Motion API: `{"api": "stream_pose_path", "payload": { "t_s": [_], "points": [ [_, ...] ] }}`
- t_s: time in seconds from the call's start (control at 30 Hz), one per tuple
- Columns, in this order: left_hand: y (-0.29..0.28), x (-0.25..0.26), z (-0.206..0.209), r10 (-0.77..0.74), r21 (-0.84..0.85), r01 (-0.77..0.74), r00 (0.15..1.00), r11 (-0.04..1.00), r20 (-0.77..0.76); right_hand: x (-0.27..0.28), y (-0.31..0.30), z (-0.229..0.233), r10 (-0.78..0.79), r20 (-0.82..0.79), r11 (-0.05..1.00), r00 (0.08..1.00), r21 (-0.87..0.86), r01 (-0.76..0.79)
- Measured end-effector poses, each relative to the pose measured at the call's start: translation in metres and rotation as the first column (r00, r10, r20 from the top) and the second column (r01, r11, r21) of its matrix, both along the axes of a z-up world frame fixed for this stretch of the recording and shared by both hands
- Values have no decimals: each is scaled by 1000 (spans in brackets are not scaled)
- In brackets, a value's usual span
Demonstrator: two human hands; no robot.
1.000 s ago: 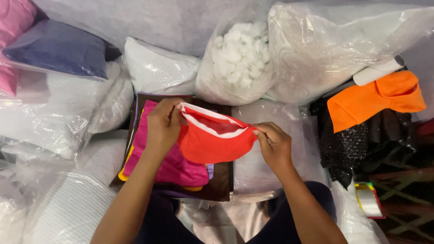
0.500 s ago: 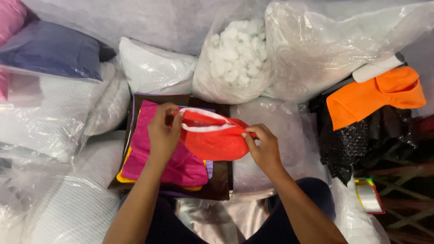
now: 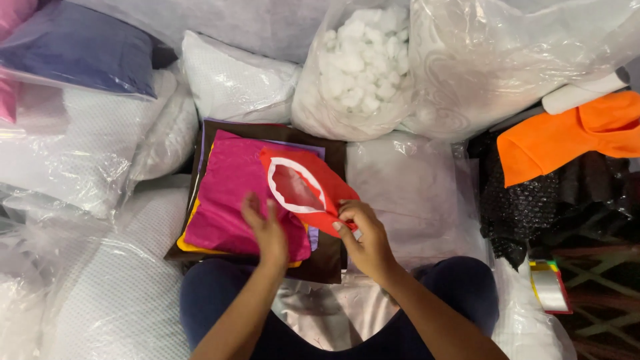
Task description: Stuffing a small red pillowcase with polyester fiberfill material by hand.
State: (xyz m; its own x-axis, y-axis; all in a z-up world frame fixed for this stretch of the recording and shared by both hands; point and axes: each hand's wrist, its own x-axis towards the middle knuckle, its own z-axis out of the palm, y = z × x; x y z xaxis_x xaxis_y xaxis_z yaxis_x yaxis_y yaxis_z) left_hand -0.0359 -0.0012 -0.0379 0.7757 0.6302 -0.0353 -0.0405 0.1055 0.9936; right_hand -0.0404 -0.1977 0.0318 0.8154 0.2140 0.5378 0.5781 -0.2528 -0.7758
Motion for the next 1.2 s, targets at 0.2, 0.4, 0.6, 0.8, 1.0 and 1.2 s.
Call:
{"api": "stream_pose_path", "payload": {
  "t_s": [0.2,0.4,0.6,0.8,1.0,1.2],
  "points": [
    [-50,-18,-41,-174,-537,133,984,833,-26,17,4,-9,143,-183,988,973,89,-129],
    [-48,-2,-14,-317,119,305,944,945,96,54,17,-9,183,113,948,977,-284,-145],
    [-63,4,52,-292,648,227,956,727,-8,18,17,-2,139,177,956,974,-280,-85],
    [-37,3,13,-492,607,475,857,637,-155,31,8,-79,28,97,748,995,-662,44],
    [-35,30,-38,-489,739,516,823,433,-287,48,18,-94,-49,-103,586,993,-808,-55],
    [-38,38,-68,-378,813,489,851,314,-366,57,15,-138,-116,-175,601,978,-796,-71]
  ]
}}
